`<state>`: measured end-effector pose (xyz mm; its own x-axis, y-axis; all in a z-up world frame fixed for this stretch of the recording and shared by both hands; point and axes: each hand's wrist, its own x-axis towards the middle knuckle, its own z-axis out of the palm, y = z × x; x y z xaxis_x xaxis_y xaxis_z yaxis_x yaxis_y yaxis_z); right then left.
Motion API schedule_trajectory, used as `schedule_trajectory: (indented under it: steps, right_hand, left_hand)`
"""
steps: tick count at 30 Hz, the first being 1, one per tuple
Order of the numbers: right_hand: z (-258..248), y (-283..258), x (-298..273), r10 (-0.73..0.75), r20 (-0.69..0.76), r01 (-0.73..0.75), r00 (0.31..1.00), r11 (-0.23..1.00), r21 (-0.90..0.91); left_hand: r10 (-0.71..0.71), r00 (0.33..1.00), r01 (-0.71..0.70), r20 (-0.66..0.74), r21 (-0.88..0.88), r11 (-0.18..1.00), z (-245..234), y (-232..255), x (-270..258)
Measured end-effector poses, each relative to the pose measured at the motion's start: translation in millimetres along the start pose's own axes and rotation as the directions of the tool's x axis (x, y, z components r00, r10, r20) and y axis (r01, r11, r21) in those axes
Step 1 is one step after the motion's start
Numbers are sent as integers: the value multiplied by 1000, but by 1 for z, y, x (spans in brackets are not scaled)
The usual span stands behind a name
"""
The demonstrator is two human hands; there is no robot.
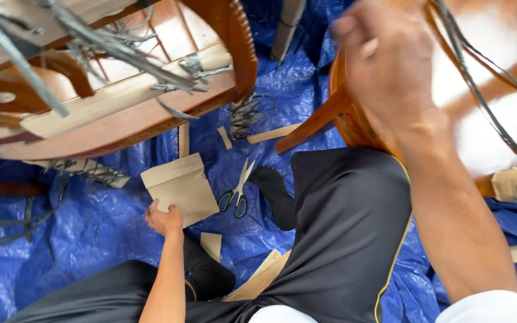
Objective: The recorder is wrapping wooden chairs and a table with cardboard and plastic ties for protection.
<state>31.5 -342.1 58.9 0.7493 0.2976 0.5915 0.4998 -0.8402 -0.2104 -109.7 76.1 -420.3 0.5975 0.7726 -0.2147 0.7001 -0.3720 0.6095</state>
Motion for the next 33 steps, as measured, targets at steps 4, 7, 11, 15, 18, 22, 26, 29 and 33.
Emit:
schedule_trajectory:
  steps: [4,7,11,15,18,22,26,29,33]
  right_hand:
    - [-29,75,-55,147,-76,-165,986,911,-377]
    - [-27,101,-86,348,-90,-349,933,818,-457]
    - [-10,106,-98,582,-77,-562,810,732,-385]
    - [-8,75,-83,558,-19,-543,829,797,-264]
    - [1,74,-82,527,-10,-506,850,810,-296]
    - [-1,66,-77,477,-5,-455,879,834,-312]
    - [10,46,-63,304,9,-302,953,951,-72]
    - [20,7,-36,457,367,-583,810,698,416]
    - [37,-43,-3,357,653,-711,668,564,420]
  left_hand:
    - [124,990,-119,72,-62,991,14,-3,-1]
    - [202,977,-196,70,-84,977,13,4,-8]
    - [190,977,-175,94,-147,973,1,24,-18]
    - [168,981,-146,102,-189,971,-16,41,-28]
    - [229,971,-215,72,-160,963,-14,35,-24]
    - [239,969,-226,57,-174,959,-19,47,-30]
    - [387,920,-325,60,-435,840,-45,101,-45]
    - [548,835,-423,59,-568,706,-109,183,-75]
    - [763,609,-755,-217,-454,473,-194,265,-101]
